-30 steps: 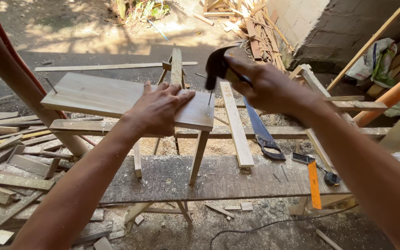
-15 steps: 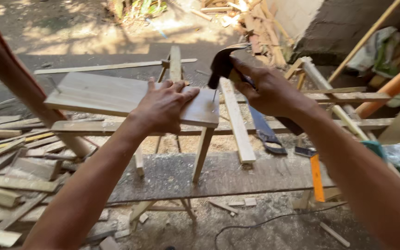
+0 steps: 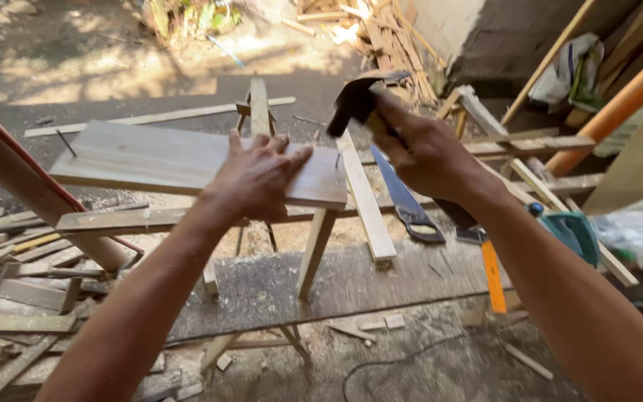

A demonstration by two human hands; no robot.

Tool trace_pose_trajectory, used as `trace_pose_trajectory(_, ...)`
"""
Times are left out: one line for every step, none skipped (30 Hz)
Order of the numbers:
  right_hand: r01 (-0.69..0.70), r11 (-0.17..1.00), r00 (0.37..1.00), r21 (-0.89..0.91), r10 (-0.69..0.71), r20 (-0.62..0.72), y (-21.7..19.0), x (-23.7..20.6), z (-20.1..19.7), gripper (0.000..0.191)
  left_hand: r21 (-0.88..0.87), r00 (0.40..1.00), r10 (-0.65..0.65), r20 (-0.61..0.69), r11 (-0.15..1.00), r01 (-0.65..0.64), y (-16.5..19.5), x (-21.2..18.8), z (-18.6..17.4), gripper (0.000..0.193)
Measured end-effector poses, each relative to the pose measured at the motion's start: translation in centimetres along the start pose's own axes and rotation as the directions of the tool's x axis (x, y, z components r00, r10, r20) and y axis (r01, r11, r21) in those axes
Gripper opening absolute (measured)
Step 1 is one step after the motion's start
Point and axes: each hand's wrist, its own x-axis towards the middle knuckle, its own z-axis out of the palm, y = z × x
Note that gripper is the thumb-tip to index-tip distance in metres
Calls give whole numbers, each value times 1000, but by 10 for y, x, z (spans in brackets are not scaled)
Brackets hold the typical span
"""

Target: The person assembles a small wooden stool, hammering nails through a wooden plank seat into the legs. They take nails from a plastic bag, position the plank on the leg frame, drive nails with a hammer, then lift and reposition the stool to check the joints.

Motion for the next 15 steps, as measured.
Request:
trace_pose_trajectory(-18,1000,999,20,19,-44,4,1,-12,33,2,1000,0,-7,1000,0,-1,0,0,110)
trace_pose_trajectory(26,999,988,29,-22,-151,8,-1,-30,33,-5,1000,8,12,1000,-7,0,-1,4,109)
trace_pose_trajectory(65,998,966,13,-59,-253,12,-2,-50,33,-18,1000,28,-7,999,-28,3,0,8,111)
trace_pose_trajectory(86,996,930,-7,-83,-358,16,-5,-77,33,-20,998,39,-46,999,-40,1,4,9,112)
trace_pose_trajectory(91,995,891,-37,-98,-444,18,-7,-98,34,-14,996,45,-78,999,-46,-4,6,11,114)
trace_pose_trajectory(86,993,862,-80,-115,-494,17,-8,-102,34,-22,997,34,-70,999,-36,-6,8,13,114)
trace_pose_trajectory(84,984,858,-158,-152,-491,16,-10,-100,34,-27,998,25,-62,999,-27,-7,9,14,114)
trace_pose_trajectory(91,962,866,-257,-204,-457,13,-10,-89,34,-29,998,16,-57,999,-18,-7,9,15,114)
trace_pose_trajectory(120,924,892,-362,-261,-370,9,-4,-69,34,-25,999,6,-40,1000,-7,-8,8,15,115)
trace_pose_trajectory(145,966,970,-214,-181,-161,4,-5,-33,35,-17,1000,0,-27,1000,0,-7,7,14,115)
trace_pose_trajectory(80,995,995,-51,-78,57,0,-11,2,35,-16,1000,-8,-14,1000,8,-5,4,13,116)
trace_pose_trajectory(48,999,995,-7,-47,85,1,-10,12,35,-11,1000,-13,-3,1000,13,-4,-1,13,115)
trace_pose_trajectory(61,998,998,5,-61,16,6,-10,14,36,-7,1000,-13,-8,1000,13,-1,0,11,114)
trace_pose_trajectory(83,997,995,6,-82,-58,9,-8,9,36,-16,999,-27,-23,1000,27,-1,-1,9,113)
trace_pose_trajectory(104,994,985,31,-99,-141,10,-8,-1,36,-2,999,-22,-42,1000,22,-2,-2,8,111)
